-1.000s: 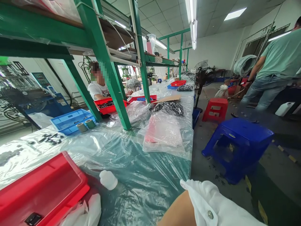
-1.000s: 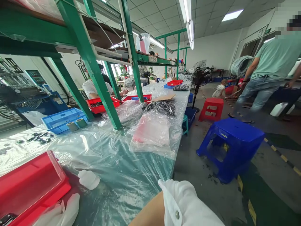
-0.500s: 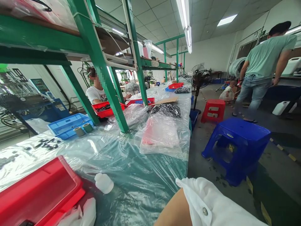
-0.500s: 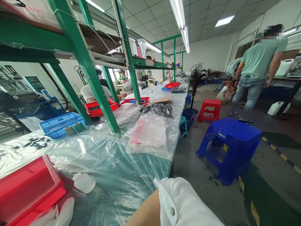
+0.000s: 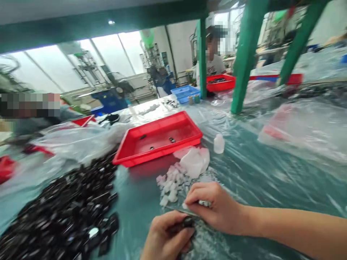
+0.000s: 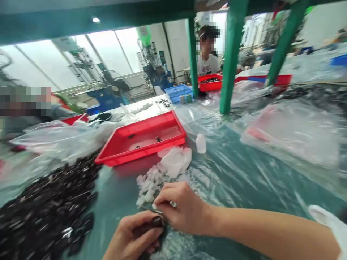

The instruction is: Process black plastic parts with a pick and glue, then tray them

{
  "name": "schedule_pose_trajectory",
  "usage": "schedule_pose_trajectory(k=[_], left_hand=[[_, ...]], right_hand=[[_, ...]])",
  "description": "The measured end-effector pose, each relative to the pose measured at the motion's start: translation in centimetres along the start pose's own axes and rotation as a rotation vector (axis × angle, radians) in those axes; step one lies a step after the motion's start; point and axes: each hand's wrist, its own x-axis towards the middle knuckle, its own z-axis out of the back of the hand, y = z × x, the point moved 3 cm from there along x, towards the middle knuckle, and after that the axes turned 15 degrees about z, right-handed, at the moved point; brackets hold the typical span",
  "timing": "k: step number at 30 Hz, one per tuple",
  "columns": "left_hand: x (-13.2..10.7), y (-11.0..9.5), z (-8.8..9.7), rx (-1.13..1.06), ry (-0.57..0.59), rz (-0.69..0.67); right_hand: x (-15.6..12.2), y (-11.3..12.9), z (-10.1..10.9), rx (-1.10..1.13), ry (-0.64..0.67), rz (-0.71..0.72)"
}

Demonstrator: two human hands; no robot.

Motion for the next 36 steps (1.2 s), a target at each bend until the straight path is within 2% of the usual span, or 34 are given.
schedule_pose_trajectory(k=[2, 5, 11, 20, 28, 36], left_hand=[[0.2, 0.5, 0.2, 0.011, 0.054, 0.04], [0.0, 0.6, 0.2, -0.005, 0.084, 0.013], [0.1, 0.8, 0.1, -0.025, 0.135, 0.004], [-0.1, 0.9, 0.4, -0.003, 0.136, 0.0], [0.0, 1.1, 0.3, -0.024, 0.119, 0.007], [0.0, 1.3, 0.3, -0.009, 0.131, 0.006]], right_hand=[[-0.4, 0.2, 0.0, 0.083, 0.023, -0.049], [-0.9, 0.6, -0.3, 0.117, 0.076, -0.07], [-1.5, 0.8, -0.9, 0.049, 0.12, 0.025], [-2.1, 1.0, -1.0, -0.04, 0.112, 0.197], [-1.9, 1.3, -0.9, -0.057, 0.238, 0.247], [-1.9, 0.7, -1.0, 0.04, 0.228, 0.091]])
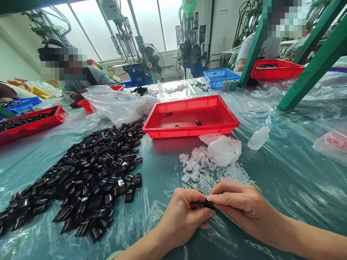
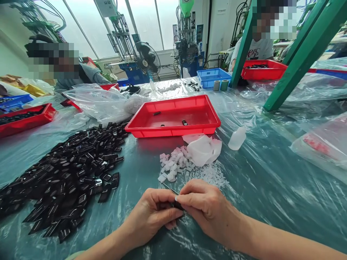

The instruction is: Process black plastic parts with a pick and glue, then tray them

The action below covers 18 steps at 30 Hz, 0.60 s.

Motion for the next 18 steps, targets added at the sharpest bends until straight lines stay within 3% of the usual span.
schedule_pose_trajectory(k=[8, 14, 18], left_hand=[[0.0, -0.3, 0.2, 0.107, -0.041, -0.049], [0.0, -0.4, 0.2, 0.077, -0.039, -0.029], [0.2, -0.3, 0.1, 0.0, -0.059, 0.033]], right_hand=[[0.1, 0.2, -0.3, -0.028, 0.026, 0.027], [0.9, -0.1, 1.2, -0.045, 0.106, -0.03], [1.2, -1.5, 3.2, -0.13, -0.022, -0.122]])
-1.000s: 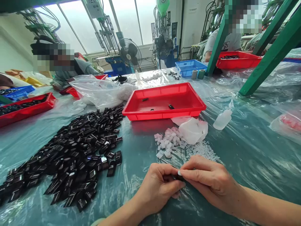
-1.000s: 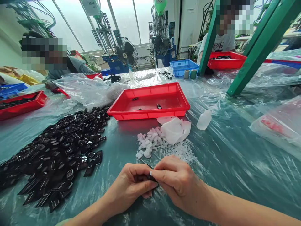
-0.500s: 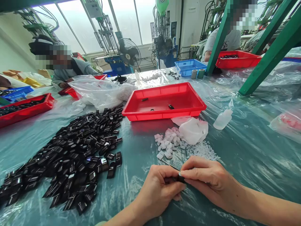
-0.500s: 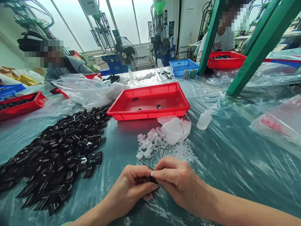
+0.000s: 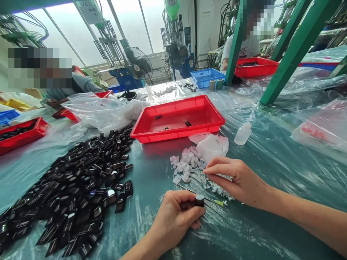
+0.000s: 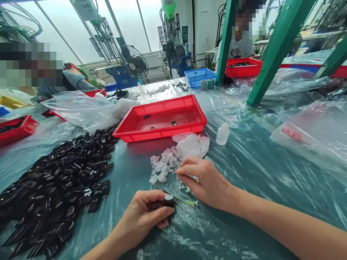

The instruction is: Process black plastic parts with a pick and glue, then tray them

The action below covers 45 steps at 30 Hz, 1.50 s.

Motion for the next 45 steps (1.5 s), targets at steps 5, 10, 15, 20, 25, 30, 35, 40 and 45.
schedule_pose_trajectory(k=[5, 10, 15, 20, 25, 30, 35, 40, 45], left_hand=[[0.0, -0.1, -0.1, 0.007, 0.002, 0.019], [0.0, 0.0, -0.1, 0.011, -0.002, 0.017], [-0.1, -0.1, -0.2, -0.008, 0.01, 0.02], [-0.1, -0.1, -0.3, -0.024, 0.011, 0.034], [-0.1, 0.1, -0.3, -0.004, 0.041, -0.018], [-0.1, 0.2, -0.2, 0.008, 0.059, -0.038], [-0.1, 0.1, -0.3, 0.022, 0.082, -0.06], [-0.1, 0.0, -0.3, 0.032, 0.083, -0.069], [-0.2, 0.1, -0.3, 0.022, 0.087, -0.075]], right_hand=[[-0.4, -0.9, -0.5, -0.17, 0.15, -0.012], [-0.9, -0.6, -1.7, -0.273, 0.278, 0.022], [-0.7, -0.5, -2.7, -0.394, 0.345, 0.056], [-0.6, -0.3, -2.6, -0.392, 0.218, 0.085], [-0.7, 0.1, -1.7, -0.076, 0.053, -0.057], [-1.0, 0.1, -1.8, 0.348, -0.1, -0.372], [-0.8, 0.8, -2.5, 0.43, -0.186, -0.157], [-0.6, 1.3, -2.6, 0.29, -0.165, 0.068], [-0.6, 1.3, -2.4, 0.255, -0.143, 0.081]])
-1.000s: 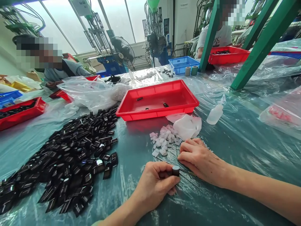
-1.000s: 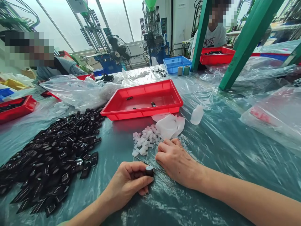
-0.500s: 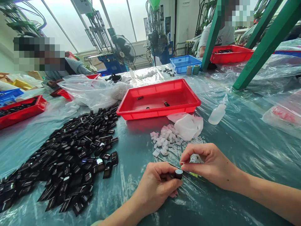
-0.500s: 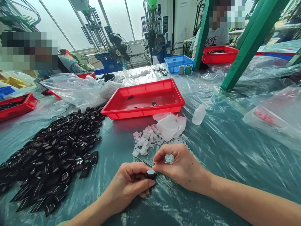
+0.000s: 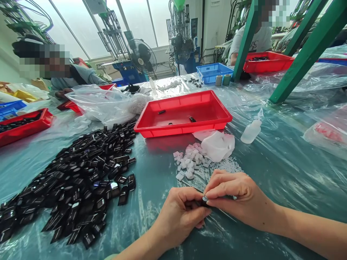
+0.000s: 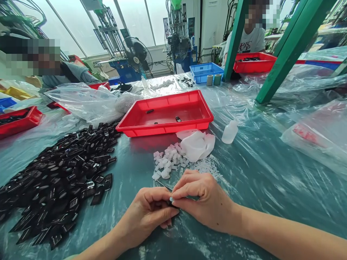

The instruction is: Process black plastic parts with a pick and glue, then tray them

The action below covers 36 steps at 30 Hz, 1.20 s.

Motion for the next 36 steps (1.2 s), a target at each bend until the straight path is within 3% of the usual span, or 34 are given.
schedule_pose_trajectory(k=[10, 16, 24, 29, 33, 36], left_hand=[[-0.1, -0.2, 0.1, 0.001, 0.0, 0.004], [-0.2, -0.2, 0.1, -0.002, -0.013, -0.003], [-0.1, -0.1, 0.0, 0.011, -0.027, 0.0], [0.0, 0.1, 0.1, -0.015, -0.045, 0.046], [0.2, 0.1, 0.2, -0.043, -0.09, 0.068], [0.2, -0.3, 0.1, -0.091, -0.101, 0.061]], right_hand=[[-0.1, 0.5, -0.1, -0.134, 0.066, 0.103], [-0.5, 0.6, -0.4, -0.18, 0.036, 0.14], [-0.9, 0.8, -0.9, -0.172, 0.07, 0.063], [0.0, 0.2, 0.5, -0.135, 0.133, -0.029], [0.4, -1.4, 2.0, -0.303, 0.072, -0.055], [0.4, -1.9, 1.7, -0.481, 0.18, -0.04]])
